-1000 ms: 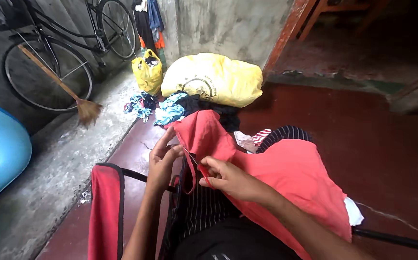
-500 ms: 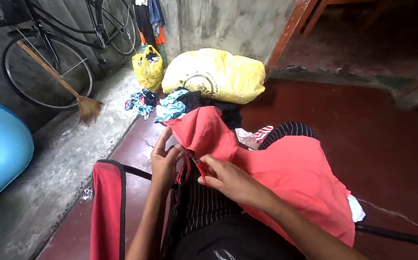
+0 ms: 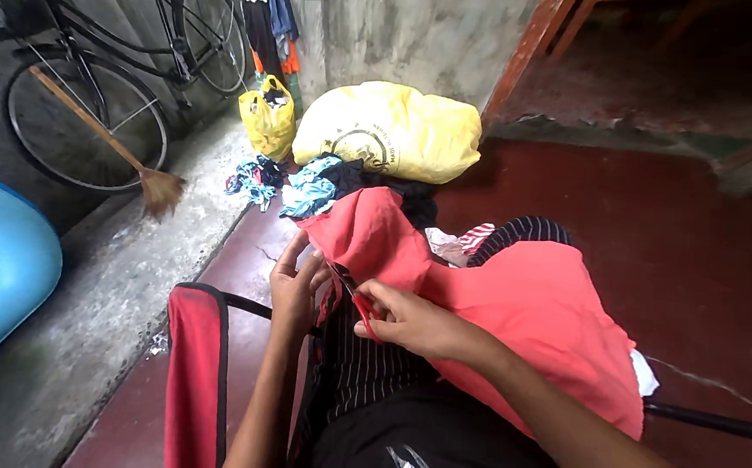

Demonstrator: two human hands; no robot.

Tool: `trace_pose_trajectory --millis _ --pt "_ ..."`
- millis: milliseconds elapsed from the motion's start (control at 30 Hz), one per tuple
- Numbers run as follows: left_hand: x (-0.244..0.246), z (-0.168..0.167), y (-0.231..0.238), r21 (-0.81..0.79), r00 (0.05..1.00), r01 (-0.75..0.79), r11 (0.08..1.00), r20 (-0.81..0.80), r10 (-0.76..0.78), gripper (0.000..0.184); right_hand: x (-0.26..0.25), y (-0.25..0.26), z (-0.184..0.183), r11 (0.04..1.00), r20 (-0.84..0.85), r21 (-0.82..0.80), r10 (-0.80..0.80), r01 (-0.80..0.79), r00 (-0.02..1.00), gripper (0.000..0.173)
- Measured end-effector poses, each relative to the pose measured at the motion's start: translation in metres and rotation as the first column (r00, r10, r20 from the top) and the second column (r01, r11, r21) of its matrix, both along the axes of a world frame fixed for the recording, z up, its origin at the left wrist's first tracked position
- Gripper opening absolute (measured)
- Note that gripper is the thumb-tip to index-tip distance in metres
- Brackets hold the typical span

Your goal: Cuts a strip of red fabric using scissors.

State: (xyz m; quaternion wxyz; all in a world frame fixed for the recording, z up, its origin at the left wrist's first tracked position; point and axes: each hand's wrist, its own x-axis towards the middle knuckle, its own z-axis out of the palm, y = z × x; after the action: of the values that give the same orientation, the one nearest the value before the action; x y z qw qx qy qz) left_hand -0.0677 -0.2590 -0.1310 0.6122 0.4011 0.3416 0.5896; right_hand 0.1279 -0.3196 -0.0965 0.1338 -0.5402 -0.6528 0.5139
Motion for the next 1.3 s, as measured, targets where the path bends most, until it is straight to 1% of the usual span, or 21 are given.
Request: trace_pose_trajectory --millis 100,167,233,333,467,567,700,867,1033,1133,1300 --pt "0.006 0.000 0.007 -0.088 0.997 -0.072 0.994 -0.014 0.071 0.052 0.006 -0.007 0.003 0.997 0.035 -0.056 0.059 -0.056 0.998 0.041" --pt "0.008 0.000 0.007 -0.079 0.996 -0.085 0.993 -0.043 0.082 0.058 0.010 -0.011 0.004 0.994 0.057 -0.079 0.076 -0.072 0.995 0.043" --pt "0.006 0.002 0.002 -0.038 0.997 -0.052 0.998 -0.067 0.049 0.060 0.013 -0.012 0.004 0.994 0.058 -0.090 0.067 -0.061 0.996 0.043" --pt "0.000 0.006 -0.006 0.018 0.994 0.003 1.000 -0.112 -0.001 0.066 0.014 -0.010 0.007 0.990 -0.020 -0.133 0.037 -0.039 0.999 0.044" --pt "-0.006 0.007 -0.008 0.035 0.991 0.008 0.999 -0.136 -0.003 0.069 0.009 -0.004 0.009 0.977 -0.119 -0.212 -0.001 -0.024 0.993 0.040" --pt "-0.007 0.005 -0.007 0.020 0.990 0.011 1.000 -0.138 -0.008 0.069 0.005 0.002 0.006 0.976 -0.147 -0.215 -0.001 -0.031 0.989 0.040" --pt "-0.007 0.002 -0.008 0.016 0.994 0.012 1.000 -0.110 -0.010 0.068 0.001 0.010 0.013 0.980 -0.098 -0.194 0.029 -0.048 0.995 0.042" --pt "-0.009 0.001 -0.008 0.065 0.994 0.029 0.997 -0.103 -0.022 0.072 0.001 0.020 0.022 0.984 -0.090 -0.144 0.095 -0.107 0.991 0.038" --pt "-0.012 -0.001 -0.006 0.125 0.995 0.036 0.991 -0.096 -0.024 0.074 0.006 0.031 0.023 0.971 -0.171 -0.170 0.138 -0.167 0.976 0.030" --pt "-0.013 -0.003 -0.006 0.148 0.993 0.044 0.988 -0.112 -0.027 0.074 0.007 0.034 0.021 0.969 -0.208 -0.177 0.134 -0.172 0.969 0.028" --pt "-0.014 -0.001 -0.005 0.159 0.993 0.037 0.987 -0.121 -0.018 0.075 0.004 0.034 0.013 0.973 -0.325 -0.174 0.089 -0.152 0.942 0.024"
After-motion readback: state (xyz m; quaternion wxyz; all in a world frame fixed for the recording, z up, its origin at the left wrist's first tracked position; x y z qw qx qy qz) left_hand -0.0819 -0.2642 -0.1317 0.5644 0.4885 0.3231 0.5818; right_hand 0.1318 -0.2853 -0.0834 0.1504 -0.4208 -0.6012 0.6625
